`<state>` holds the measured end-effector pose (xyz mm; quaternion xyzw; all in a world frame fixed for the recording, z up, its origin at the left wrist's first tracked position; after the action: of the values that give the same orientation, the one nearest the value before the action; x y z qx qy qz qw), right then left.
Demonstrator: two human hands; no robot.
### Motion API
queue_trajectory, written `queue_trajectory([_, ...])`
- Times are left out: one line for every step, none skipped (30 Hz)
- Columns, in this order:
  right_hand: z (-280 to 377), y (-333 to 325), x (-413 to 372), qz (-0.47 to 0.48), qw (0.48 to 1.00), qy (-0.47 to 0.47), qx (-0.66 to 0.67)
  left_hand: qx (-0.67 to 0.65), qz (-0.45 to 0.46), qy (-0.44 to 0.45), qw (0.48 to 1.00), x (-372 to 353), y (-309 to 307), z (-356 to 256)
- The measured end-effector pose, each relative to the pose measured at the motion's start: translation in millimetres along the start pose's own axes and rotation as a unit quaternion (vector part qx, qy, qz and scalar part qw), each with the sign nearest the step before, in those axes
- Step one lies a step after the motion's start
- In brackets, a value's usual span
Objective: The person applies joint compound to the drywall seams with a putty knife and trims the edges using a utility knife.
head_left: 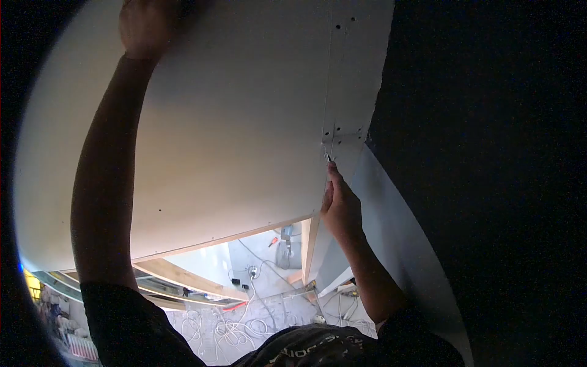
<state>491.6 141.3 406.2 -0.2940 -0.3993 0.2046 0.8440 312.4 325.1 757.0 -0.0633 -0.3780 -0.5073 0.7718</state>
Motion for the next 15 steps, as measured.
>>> queue_trajectory([-2,4,-3,0.004,1.0,0.004,0.002,0.007,0.015,0.001,1.0,1,-1,0])
queue_trajectory([-4,8,-6,0.008,1.0,0.008,0.003,0.014,0.03,0.001,0.999,0,0,0])
queue_trajectory([-14,3,-3,0.014,1.0,0.005,0.011,0.017,0.039,0.006,0.999,13,6,-4])
queue_trajectory([-17,6,-7,0.007,1.0,0.0,0.013,0.013,0.014,-0.003,1.0,12,9,-3])
queue_trajectory([-22,15,-10,0.0,1.0,-0.004,0.016,0.009,-0.01,-0.012,1.0,6,13,-5])
queue_trajectory([-22,19,-15,0.004,1.0,-0.002,0.017,0.007,-0.006,-0.013,1.0,5,13,-2])
queue_trajectory([-27,24,-19,0.026,0.999,0.026,0.022,0.017,-0.002,-0.005,1.0,5,13,-3])
queue_trajectory([-32,29,-23,0.048,0.997,0.054,0.026,0.026,0.002,0.003,1.0,4,13,-3])
queue_trajectory([-36,35,-26,0.052,0.997,0.056,0.026,0.036,0.006,0.01,0.999,3,15,-3])
queue_trajectory([-39,42,-25,0.045,0.997,0.049,0.025,0.033,0.01,0.009,0.999,0,20,-2])
queue_trajectory([-42,45,-28,0.038,0.998,0.043,0.024,0.03,-0.003,0.017,0.999,-1,21,-3])
queue_trajectory([-43,47,-30,0.041,0.998,0.047,0.024,0.026,-0.017,0.025,0.999,-1,23,-6])
queue_trajectory([-43,46,-29,0.023,0.999,0.029,0.03,0.022,-0.015,0.025,0.999,-3,25,-7])
queue_trajectory([-42,45,-28,0.004,0.999,0.011,0.036,0.045,0.0,0.024,0.999,-4,26,-7])
queue_trajectory([-42,45,-30,0.007,0.999,0.014,0.036,0.069,0.016,0.024,0.997,-5,26,-7])
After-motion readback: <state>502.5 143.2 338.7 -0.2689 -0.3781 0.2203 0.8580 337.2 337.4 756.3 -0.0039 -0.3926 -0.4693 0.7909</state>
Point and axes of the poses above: each hand's wrist, its own x-axis towards the middle knuckle, its own y-axis out of the palm, z = x × y, the point moved 4 cm from there along x, towards the middle knuckle, and after that the axes turned 5 degrees about y, right-handed, at the moved point
